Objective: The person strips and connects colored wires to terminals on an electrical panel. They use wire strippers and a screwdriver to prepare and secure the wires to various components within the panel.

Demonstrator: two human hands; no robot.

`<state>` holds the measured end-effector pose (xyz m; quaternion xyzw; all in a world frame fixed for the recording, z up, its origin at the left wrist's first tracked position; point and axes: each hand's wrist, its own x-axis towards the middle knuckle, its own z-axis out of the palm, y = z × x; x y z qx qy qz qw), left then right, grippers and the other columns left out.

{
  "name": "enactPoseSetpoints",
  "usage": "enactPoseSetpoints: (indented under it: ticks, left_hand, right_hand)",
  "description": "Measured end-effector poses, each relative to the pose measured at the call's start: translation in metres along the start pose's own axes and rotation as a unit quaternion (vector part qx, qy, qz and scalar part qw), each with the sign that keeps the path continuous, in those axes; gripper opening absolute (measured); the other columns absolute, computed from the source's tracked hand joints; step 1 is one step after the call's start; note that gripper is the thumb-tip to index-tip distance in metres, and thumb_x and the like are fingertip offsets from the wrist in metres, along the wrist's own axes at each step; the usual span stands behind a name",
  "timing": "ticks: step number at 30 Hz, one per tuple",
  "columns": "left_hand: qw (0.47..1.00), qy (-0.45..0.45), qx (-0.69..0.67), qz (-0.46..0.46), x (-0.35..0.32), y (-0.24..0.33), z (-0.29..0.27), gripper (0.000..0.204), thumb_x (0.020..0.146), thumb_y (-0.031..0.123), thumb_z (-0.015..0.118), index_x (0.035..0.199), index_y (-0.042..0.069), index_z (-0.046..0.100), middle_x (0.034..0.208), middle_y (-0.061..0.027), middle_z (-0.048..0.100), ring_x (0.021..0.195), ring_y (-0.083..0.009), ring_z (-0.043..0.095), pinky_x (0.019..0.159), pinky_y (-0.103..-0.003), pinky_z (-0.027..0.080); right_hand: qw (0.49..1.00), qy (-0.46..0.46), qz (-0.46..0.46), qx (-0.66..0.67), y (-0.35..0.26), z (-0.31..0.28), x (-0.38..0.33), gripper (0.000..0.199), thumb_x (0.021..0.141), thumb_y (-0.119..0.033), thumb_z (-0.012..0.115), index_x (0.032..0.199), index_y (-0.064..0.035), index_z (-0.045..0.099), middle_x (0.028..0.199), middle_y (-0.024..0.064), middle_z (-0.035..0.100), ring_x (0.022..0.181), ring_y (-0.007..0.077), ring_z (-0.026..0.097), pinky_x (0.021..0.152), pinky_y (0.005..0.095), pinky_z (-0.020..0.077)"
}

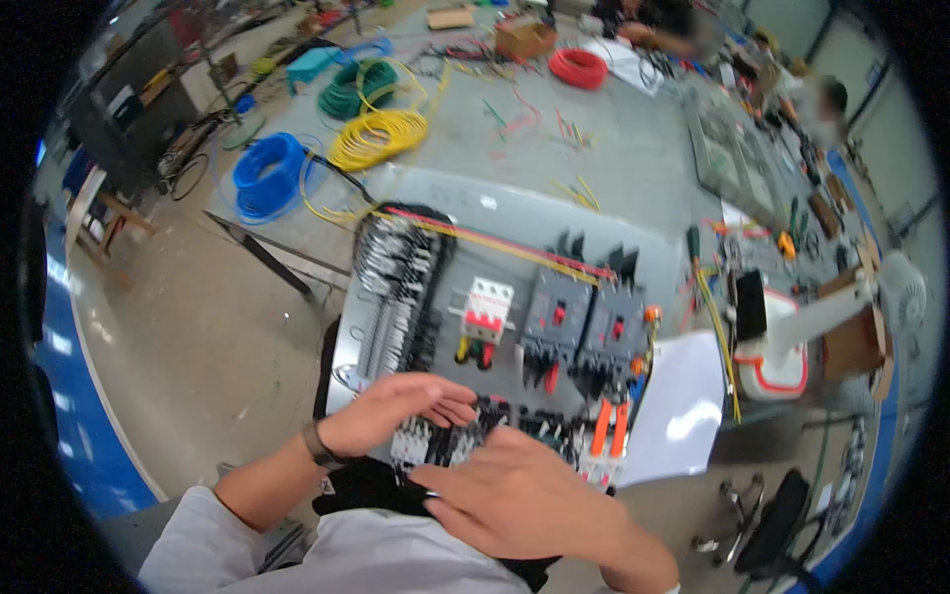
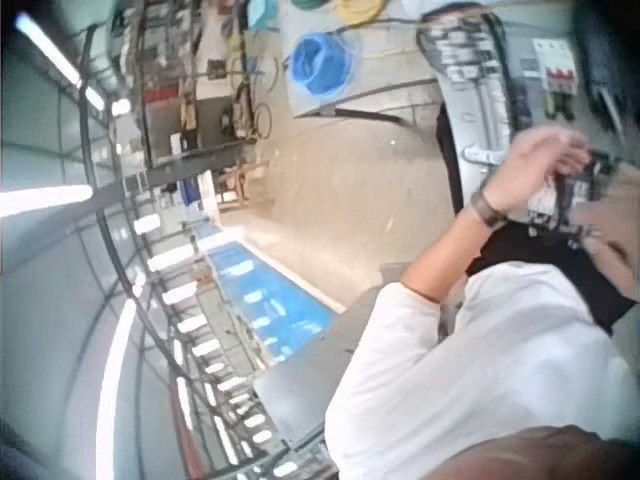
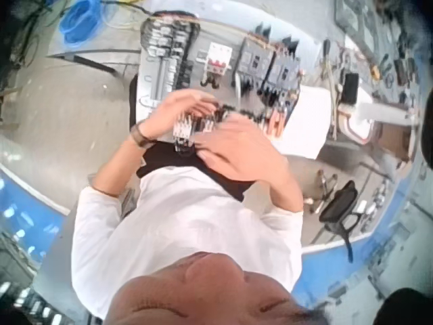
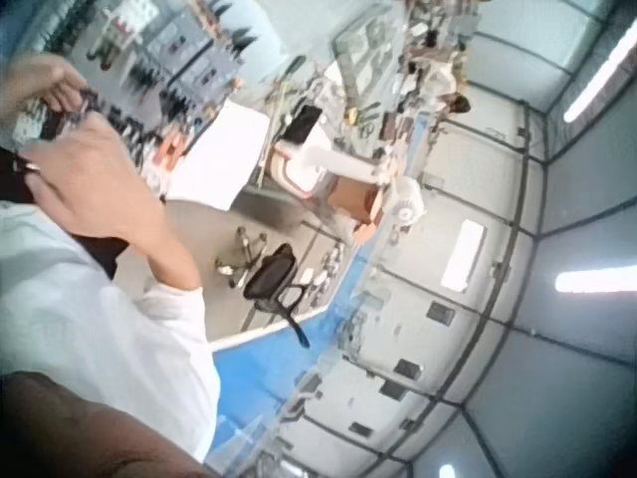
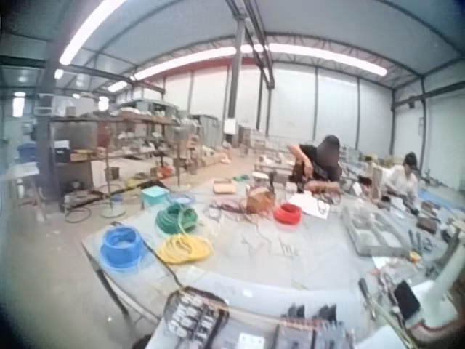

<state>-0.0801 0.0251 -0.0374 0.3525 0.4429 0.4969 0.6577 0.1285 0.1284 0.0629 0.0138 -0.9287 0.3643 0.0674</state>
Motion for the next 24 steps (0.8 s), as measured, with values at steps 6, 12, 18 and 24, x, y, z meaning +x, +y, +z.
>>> enactPoseSetpoints:
  ticks: [6,12,18,24]
  left_hand:
    - [0.996,0.008,-0.046,-0.074,0.003,-0.005,0.01,0.038,0.111,0.028,0.048,0.125,-0.004,0.064,0.107,-0.0094,0.071,0.097,-0.0144,0.066,0.086,-0.028,0.053]
    - [0.993,0.059,0.083,-0.06,0.035,-0.004,0.012,0.026,0.109,0.023,0.054,0.101,0.0,0.066,0.087,-0.0035,0.07,0.073,-0.008,0.065,0.069,-0.024,0.054]
    - [0.984,0.062,0.151,-0.07,0.071,-0.008,0.007,0.025,0.108,0.022,0.056,0.099,0.001,0.066,0.075,-0.0013,0.067,0.061,-0.0062,0.063,0.054,-0.02,0.051]
    - [0.971,0.084,0.201,-0.102,0.095,-0.013,0.009,0.026,0.105,0.028,0.061,0.094,0.004,0.063,0.074,-0.0012,0.066,0.059,-0.0066,0.063,0.054,-0.021,0.051]
  right_hand:
    - [0.995,0.067,-0.047,-0.062,0.011,0.073,0.003,0.039,0.086,-0.013,0.072,0.123,-0.0038,0.069,0.077,0.0005,0.052,0.081,0.0206,0.056,0.096,0.0384,0.0463]
    - [0.978,0.201,0.008,0.062,0.02,0.078,-0.015,0.037,0.088,-0.014,0.072,0.124,-0.0044,0.069,0.103,0.011,0.064,0.105,0.0289,0.062,0.105,0.0467,0.044]
    - [0.895,0.379,0.223,0.082,0.034,0.07,-0.081,0.022,0.088,-0.003,0.073,0.11,-0.0007,0.075,0.102,0.0148,0.072,0.092,0.0299,0.069,0.083,0.0377,0.0548]
    - [0.784,0.473,0.394,0.079,0.069,0.063,-0.121,0.016,0.095,-0.007,0.067,0.108,0.0002,0.074,0.103,0.0151,0.074,0.093,0.0284,0.071,0.085,0.0357,0.0553]
